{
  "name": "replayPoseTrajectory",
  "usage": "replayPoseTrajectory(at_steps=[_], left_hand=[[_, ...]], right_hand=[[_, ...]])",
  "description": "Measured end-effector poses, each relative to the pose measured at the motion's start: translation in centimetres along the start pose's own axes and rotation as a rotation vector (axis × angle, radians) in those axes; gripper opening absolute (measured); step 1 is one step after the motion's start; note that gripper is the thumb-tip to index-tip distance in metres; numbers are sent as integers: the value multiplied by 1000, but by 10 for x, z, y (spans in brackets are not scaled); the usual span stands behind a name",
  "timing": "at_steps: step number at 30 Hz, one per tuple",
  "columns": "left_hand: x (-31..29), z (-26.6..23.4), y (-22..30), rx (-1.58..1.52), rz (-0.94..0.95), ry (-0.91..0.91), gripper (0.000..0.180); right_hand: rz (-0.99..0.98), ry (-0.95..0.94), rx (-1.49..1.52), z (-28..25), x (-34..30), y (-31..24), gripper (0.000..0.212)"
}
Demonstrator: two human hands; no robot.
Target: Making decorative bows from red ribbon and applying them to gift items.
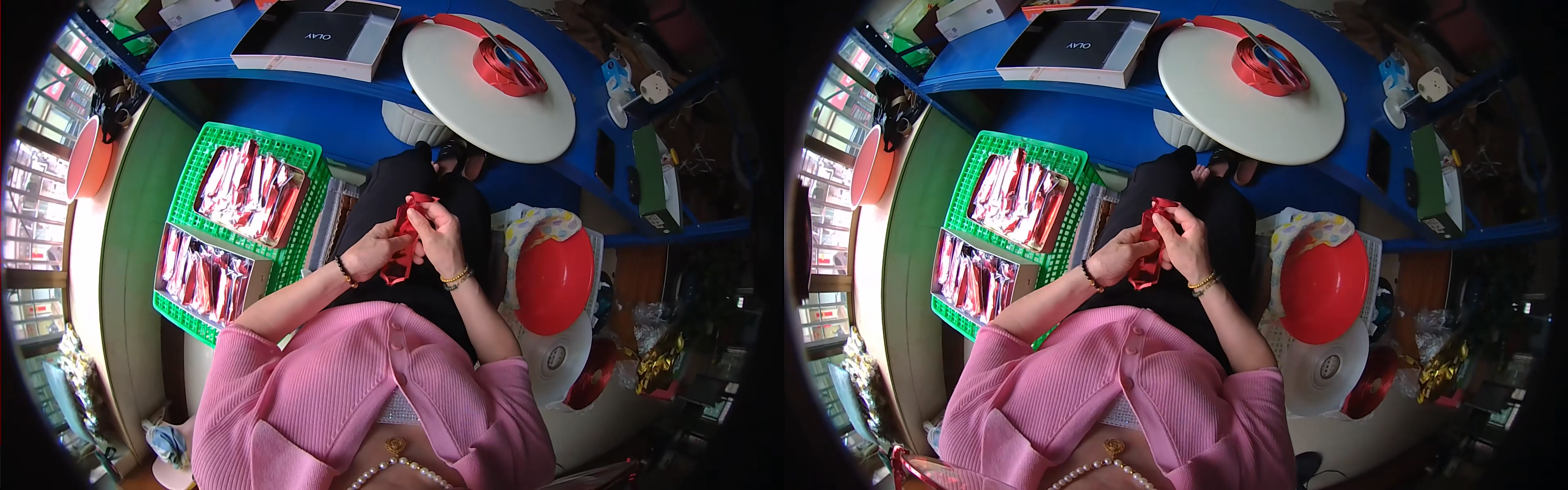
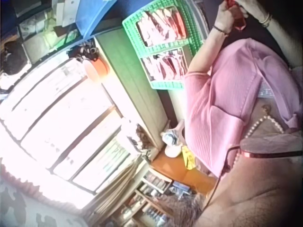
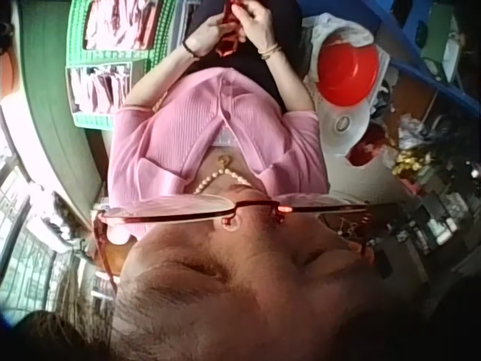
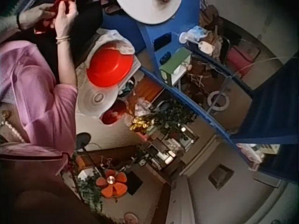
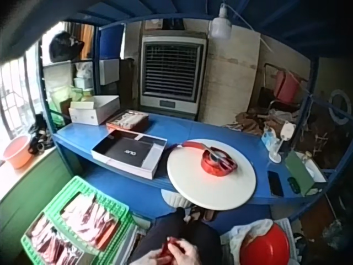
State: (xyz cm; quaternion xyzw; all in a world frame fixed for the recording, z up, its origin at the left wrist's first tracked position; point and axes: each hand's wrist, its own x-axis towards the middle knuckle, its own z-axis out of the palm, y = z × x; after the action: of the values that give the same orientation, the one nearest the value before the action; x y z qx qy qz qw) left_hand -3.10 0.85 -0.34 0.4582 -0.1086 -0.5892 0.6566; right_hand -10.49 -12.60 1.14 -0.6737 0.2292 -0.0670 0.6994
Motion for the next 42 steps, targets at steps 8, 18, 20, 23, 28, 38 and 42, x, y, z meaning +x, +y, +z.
replayPoseTrajectory(at_steps=[8,18,20,23,28,38,42], left_hand=[[3,-14,-5,-60,-52,2,19],[-4,-15,-4,-212,-43,-94,22],[-6,-14,-7,-204,-76,-145,19],[-7,-17,-3,-75,-3,-233,19],[-11,-21,-1,-51,-44,-229,21],[-10,-23,-8,-124,-105,-168,20],[-10,-26,-14,-131,-75,-135,20]], right_hand=[[-480,0,-506,-2,9,14,29],[-951,177,-1005,-5,2,-13,36],[-974,77,-1115,-4,10,-26,36],[-965,-81,-1120,-13,21,-33,26],[-981,-246,-1084,-17,23,-32,16],[-1006,-262,-1057,-15,17,-18,24],[-987,-221,-1042,-12,15,-11,29]])
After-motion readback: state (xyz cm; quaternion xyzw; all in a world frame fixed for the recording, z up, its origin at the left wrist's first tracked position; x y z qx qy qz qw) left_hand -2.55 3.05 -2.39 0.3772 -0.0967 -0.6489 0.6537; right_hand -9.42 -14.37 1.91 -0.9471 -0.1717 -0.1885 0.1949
